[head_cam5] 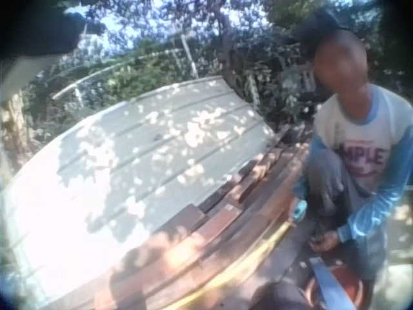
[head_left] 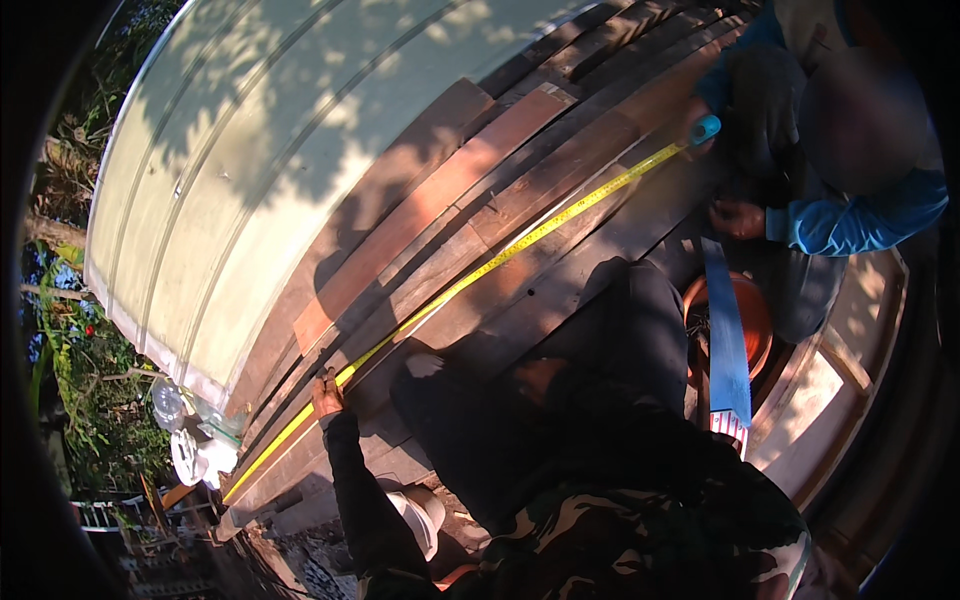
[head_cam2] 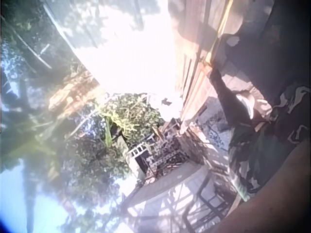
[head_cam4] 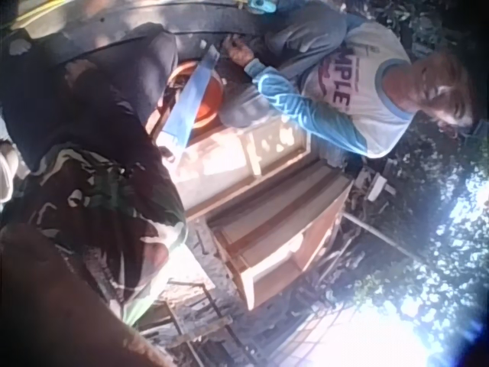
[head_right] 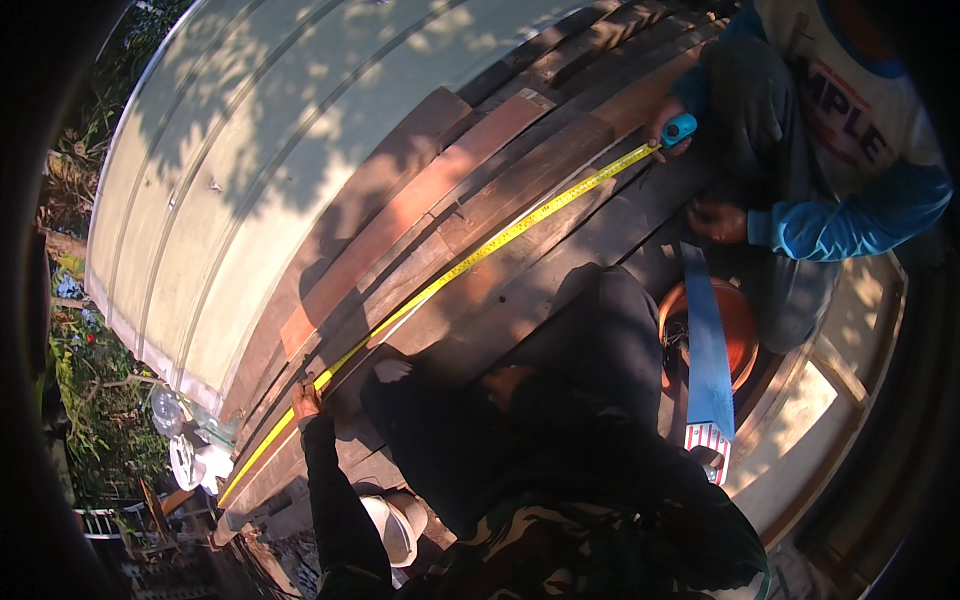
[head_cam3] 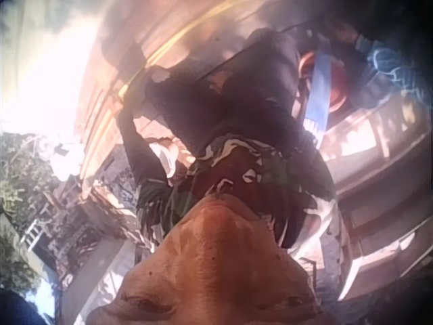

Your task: The person saws wood planks to length while sitting on the ground, then assists another person in measuring a long beam with a tape measure.

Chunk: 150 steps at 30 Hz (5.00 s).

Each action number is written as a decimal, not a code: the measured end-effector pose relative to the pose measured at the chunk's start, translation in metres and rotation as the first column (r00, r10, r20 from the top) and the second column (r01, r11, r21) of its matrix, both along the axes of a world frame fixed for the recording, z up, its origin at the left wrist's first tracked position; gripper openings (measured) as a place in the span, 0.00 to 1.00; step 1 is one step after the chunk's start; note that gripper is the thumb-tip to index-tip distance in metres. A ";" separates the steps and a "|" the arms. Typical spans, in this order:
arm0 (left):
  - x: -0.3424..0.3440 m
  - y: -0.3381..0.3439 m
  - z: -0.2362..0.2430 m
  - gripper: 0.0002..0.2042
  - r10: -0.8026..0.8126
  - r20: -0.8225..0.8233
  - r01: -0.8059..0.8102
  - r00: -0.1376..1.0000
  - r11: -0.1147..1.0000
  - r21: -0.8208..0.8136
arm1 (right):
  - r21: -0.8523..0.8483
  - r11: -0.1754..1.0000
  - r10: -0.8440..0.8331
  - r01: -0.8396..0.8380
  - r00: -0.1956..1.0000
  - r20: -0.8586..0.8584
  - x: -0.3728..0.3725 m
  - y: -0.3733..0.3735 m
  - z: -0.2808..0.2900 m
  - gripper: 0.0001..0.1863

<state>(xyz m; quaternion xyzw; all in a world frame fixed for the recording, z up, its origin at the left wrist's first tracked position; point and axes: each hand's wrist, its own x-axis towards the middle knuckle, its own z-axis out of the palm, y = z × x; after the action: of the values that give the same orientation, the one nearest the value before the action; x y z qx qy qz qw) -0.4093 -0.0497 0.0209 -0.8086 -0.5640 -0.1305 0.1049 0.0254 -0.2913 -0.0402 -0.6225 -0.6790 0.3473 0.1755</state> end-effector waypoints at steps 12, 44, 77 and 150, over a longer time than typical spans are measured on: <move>-0.008 -0.036 0.034 0.26 -0.069 -0.361 0.163 0.930 0.958 0.237 | 0.011 1.000 0.005 -0.006 0.998 0.070 -0.003 0.000 -0.010 0.19; -0.154 -0.122 0.080 0.13 0.222 -0.289 -0.209 0.931 0.975 0.074 | -0.186 0.950 -0.247 0.252 0.241 -0.939 0.041 0.008 0.073 0.28; 0.271 -0.101 0.081 0.27 -0.632 -0.337 0.611 0.697 0.771 -0.181 | 0.437 0.702 -0.660 0.562 0.744 0.105 0.120 -0.059 0.065 0.21; 0.041 0.026 0.028 0.47 -0.185 0.025 0.185 0.982 0.946 -0.265 | 0.217 0.969 -0.041 -0.118 0.790 0.612 0.184 0.219 0.071 0.59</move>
<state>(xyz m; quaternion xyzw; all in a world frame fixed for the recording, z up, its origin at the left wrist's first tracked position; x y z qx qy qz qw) -0.3683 -0.0240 0.0490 -0.8646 -0.4983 -0.0625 -0.0173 0.2099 -0.0721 0.0312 -0.6608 -0.7491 0.0448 0.0145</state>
